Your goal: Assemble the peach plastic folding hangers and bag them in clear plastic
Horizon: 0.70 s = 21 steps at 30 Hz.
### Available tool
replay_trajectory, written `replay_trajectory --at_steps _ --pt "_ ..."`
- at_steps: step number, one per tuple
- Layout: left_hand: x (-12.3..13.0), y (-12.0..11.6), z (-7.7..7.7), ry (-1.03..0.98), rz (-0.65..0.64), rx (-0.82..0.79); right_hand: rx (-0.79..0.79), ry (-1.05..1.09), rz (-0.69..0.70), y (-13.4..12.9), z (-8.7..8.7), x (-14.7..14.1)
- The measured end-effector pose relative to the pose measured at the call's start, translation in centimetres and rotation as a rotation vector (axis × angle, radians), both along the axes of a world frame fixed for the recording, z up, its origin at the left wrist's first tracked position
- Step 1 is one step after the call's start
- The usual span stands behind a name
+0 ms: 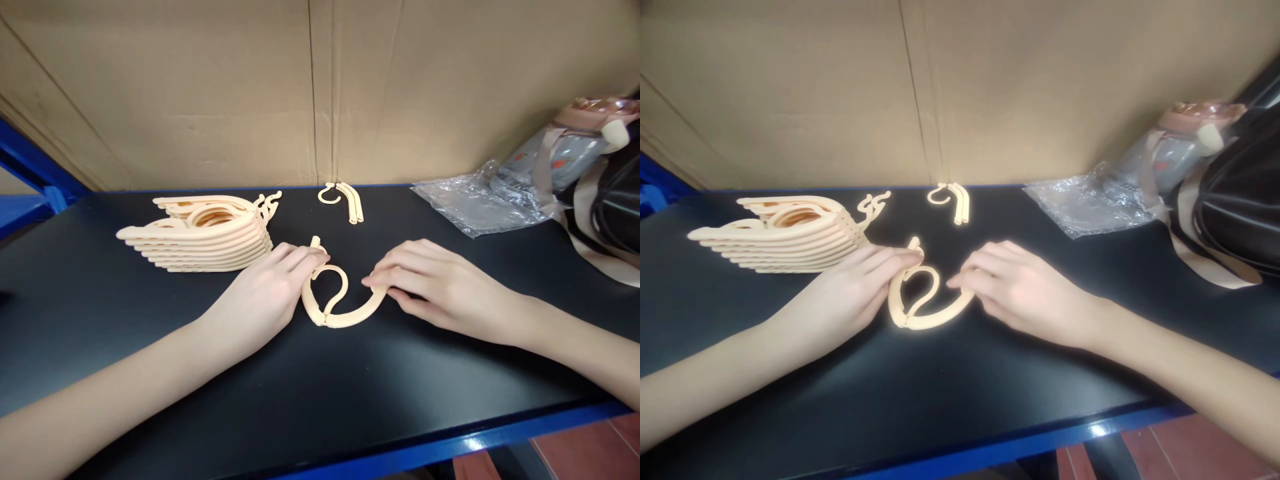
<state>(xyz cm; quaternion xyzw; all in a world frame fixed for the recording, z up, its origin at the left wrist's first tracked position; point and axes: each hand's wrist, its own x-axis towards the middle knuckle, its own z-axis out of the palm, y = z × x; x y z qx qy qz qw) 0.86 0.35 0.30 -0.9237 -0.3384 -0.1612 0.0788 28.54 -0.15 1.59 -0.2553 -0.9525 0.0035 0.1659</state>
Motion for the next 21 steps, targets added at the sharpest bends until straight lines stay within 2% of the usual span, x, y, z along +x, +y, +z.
replay_trajectory --at_steps 3,6,17,21 --pt "0.3 -0.3 0.2 0.002 -0.048 0.033 0.041 0.035 -0.118 0.7 -0.4 0.3" --pt "0.5 -0.5 0.4 0.024 -0.08 0.058 0.036 0.044 -0.167 0.9 -0.7 0.3" --pt "1.0 -1.3 1.0 -0.002 -0.128 -0.014 -0.064 0.088 -0.12 0.3 -0.2 -0.2" --pt "1.0 -1.3 0.7 -0.069 -0.143 -0.127 -0.097 0.066 -0.111 -0.2 -0.1 -0.4"
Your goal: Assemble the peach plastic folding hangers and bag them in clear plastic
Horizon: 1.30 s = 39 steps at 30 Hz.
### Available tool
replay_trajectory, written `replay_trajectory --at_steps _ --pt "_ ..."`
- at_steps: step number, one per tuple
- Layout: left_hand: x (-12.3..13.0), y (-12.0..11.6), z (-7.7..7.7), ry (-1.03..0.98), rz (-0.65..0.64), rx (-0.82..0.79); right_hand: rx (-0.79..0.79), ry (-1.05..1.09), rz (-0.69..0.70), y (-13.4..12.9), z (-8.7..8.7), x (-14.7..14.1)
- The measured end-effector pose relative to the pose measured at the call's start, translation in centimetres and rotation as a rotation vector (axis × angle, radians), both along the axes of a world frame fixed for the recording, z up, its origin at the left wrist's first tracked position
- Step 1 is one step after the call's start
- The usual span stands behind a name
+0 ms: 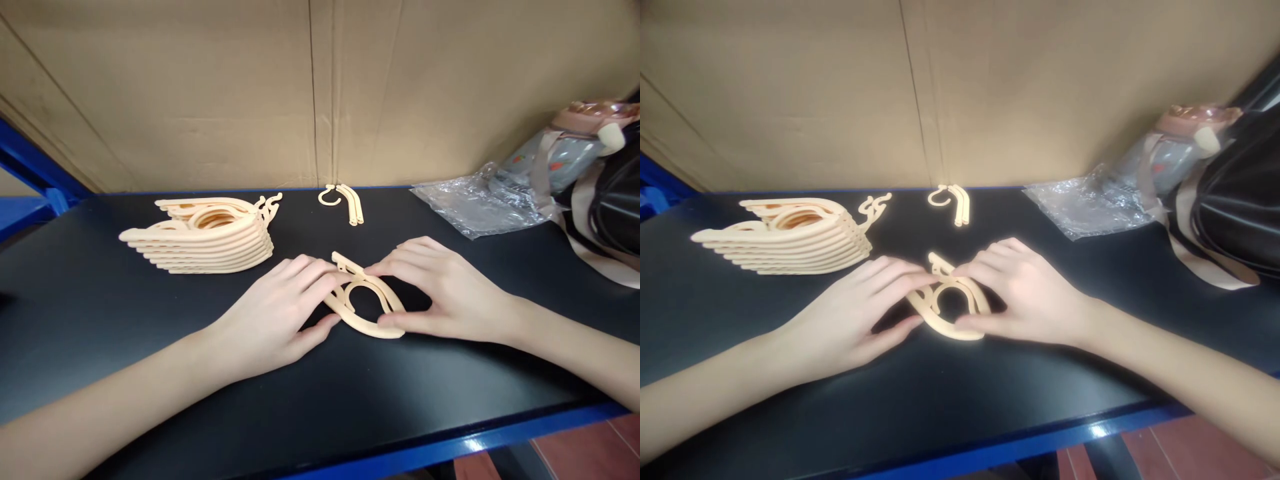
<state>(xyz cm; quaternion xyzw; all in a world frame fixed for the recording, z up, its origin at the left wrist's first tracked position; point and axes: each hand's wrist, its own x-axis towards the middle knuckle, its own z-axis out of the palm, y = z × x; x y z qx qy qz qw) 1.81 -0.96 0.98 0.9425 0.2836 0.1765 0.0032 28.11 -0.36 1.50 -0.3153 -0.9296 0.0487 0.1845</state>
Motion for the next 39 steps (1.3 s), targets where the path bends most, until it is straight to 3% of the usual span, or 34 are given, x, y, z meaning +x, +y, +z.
replay_trajectory --at_steps 6,12,22,27,33,39 --pt "-0.4 0.4 -0.9 -0.021 -0.007 -0.099 -0.116 -0.045 -0.007 -1.2 0.0 -0.6" --pt "-0.5 0.4 -0.6 -0.056 0.002 -0.132 -0.145 0.032 0.013 -1.4 0.1 -0.7" --pt "-0.6 0.5 -0.4 -0.063 0.07 0.046 -0.192 0.117 -0.141 -0.2 -0.4 -0.1" --pt "-0.9 1.1 -1.1 -0.03 0.099 0.009 -0.132 0.062 -0.152 0.0 -0.8 -0.3" --pt "-0.8 1.2 -1.2 -0.015 0.122 -0.021 -0.09 -0.036 -0.056 0.5 -1.2 -0.5" --pt "-0.8 1.2 -0.8 0.018 0.142 -0.106 -0.244 0.075 0.071 1.0 -0.9 0.1"
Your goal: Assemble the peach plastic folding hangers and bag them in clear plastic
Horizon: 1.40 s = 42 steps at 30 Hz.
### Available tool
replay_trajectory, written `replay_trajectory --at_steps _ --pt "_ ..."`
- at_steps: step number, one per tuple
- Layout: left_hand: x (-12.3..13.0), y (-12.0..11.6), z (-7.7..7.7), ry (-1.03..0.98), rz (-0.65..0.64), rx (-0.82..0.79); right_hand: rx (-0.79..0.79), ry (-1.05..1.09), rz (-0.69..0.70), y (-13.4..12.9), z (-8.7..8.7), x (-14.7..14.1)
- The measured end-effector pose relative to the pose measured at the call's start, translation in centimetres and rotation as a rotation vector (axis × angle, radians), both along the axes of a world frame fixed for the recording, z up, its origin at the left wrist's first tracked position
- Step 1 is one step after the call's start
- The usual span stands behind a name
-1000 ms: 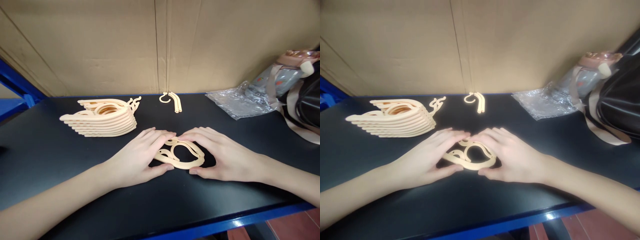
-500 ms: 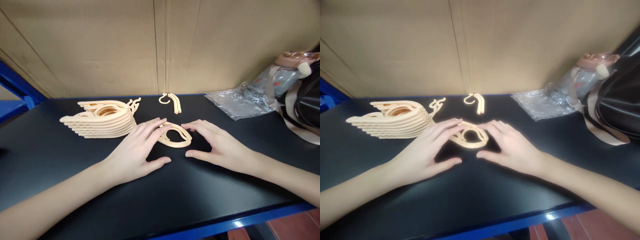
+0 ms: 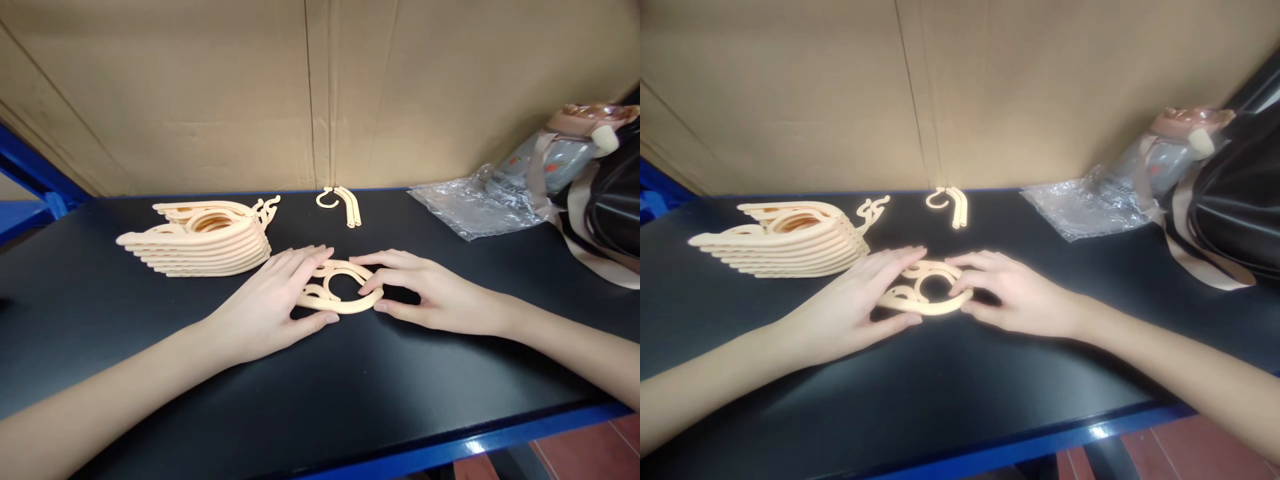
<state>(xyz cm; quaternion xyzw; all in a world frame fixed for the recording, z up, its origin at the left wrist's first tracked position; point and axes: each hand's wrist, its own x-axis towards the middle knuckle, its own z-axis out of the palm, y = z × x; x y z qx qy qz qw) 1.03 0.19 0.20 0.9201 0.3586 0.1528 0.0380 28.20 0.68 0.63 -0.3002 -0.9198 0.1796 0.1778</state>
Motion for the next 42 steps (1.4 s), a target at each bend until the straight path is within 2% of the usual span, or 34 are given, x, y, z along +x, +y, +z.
replay_trajectory --at_steps 5,9,11,14,20,31,37,40,42 --pt "0.2 -0.1 0.8 0.006 -0.031 0.02 -0.176 0.203 0.026 0.1 -0.2 -0.3" --pt "0.3 -0.3 0.9 -0.011 -0.077 0.113 -0.304 0.332 -0.089 0.0 -0.3 -0.5" --pt "0.3 -0.4 0.8 -0.017 -0.11 0.219 -0.382 0.369 -0.146 0.0 -0.2 -0.5" --pt "0.3 -0.7 0.7 -0.019 -0.137 0.346 -0.538 0.41 -0.153 -0.1 0.1 -0.5" --pt "0.3 -1.1 0.8 0.007 -0.13 0.378 -0.753 0.476 -0.18 -0.4 0.7 -0.7" --pt "0.4 -1.2 0.9 0.011 -0.144 0.306 -0.806 0.513 -0.192 -0.3 0.7 -0.7" --pt "0.6 -1.3 1.0 0.052 -0.133 0.406 -0.782 0.516 -0.128 -0.3 0.5 -0.6" --pt "0.9 -1.8 1.8 0.026 -0.11 0.424 -0.759 0.559 -0.1 -0.3 0.5 -0.3" --pt "1.0 -2.0 3.0 -0.02 -0.079 0.392 -0.722 0.639 -0.109 -0.1 0.5 -0.1"
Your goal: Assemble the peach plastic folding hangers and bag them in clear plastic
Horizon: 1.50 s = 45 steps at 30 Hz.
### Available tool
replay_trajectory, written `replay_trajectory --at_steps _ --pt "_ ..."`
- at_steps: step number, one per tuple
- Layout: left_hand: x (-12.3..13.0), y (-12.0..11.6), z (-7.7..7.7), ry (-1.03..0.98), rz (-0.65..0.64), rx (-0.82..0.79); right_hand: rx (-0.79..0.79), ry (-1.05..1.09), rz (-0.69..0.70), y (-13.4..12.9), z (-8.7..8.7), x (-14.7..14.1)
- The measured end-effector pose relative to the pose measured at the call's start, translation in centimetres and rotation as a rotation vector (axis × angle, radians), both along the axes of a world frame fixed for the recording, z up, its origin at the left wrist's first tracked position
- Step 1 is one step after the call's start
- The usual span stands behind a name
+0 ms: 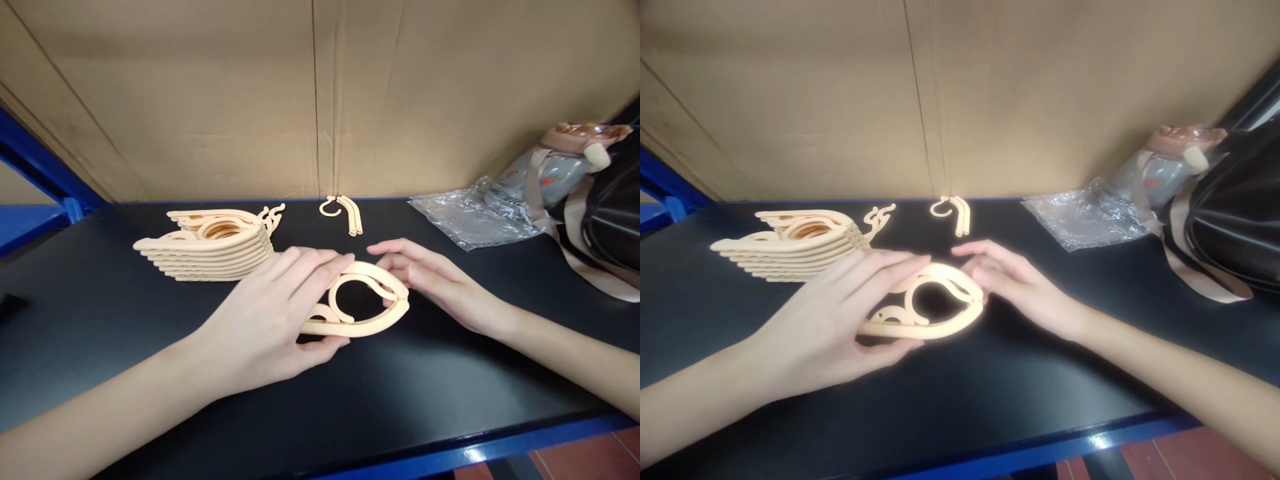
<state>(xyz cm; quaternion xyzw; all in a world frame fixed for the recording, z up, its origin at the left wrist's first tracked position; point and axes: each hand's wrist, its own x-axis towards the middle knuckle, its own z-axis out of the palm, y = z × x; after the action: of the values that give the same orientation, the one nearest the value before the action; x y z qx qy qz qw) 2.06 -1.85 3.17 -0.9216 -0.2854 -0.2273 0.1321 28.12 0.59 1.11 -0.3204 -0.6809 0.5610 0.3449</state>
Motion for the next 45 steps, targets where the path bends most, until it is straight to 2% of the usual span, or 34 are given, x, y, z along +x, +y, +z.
replay_trajectory --at_steps 3,5,8,11,14,17,27,36,45 --pt "-0.7 0.4 2.8 -0.051 0.074 -0.05 0.013 0.058 -0.097 0.7 -0.1 0.4" --pt "-2.2 1.5 4.8 -0.092 0.152 -0.087 0.011 0.033 -0.137 1.2 -0.3 0.6" --pt "-5.9 3.7 7.2 -0.151 0.293 -0.204 0.011 -0.05 -0.135 1.7 -0.7 0.5" --pt "-9.9 5.4 8.3 -0.159 0.514 -0.351 -0.003 -0.125 -0.102 1.7 -0.9 0.3" --pt "-12.4 6.0 8.5 -0.151 0.626 -0.464 -0.011 -0.168 -0.092 1.4 -0.8 0.3" --pt "-13.3 6.1 8.2 -0.138 0.65 -0.54 -0.013 -0.187 -0.097 1.3 -0.7 0.5" --pt "-13.7 7.0 7.2 -0.083 0.573 -0.664 -0.014 -0.195 -0.065 1.4 -0.9 0.6" --pt "-13.7 7.2 7.0 -0.072 0.655 -0.708 -0.009 -0.211 -0.059 1.4 -0.7 0.5" --pt "-14.1 7.6 6.9 -0.05 0.661 -0.72 0.009 -0.234 -0.048 1.4 -0.8 0.5"
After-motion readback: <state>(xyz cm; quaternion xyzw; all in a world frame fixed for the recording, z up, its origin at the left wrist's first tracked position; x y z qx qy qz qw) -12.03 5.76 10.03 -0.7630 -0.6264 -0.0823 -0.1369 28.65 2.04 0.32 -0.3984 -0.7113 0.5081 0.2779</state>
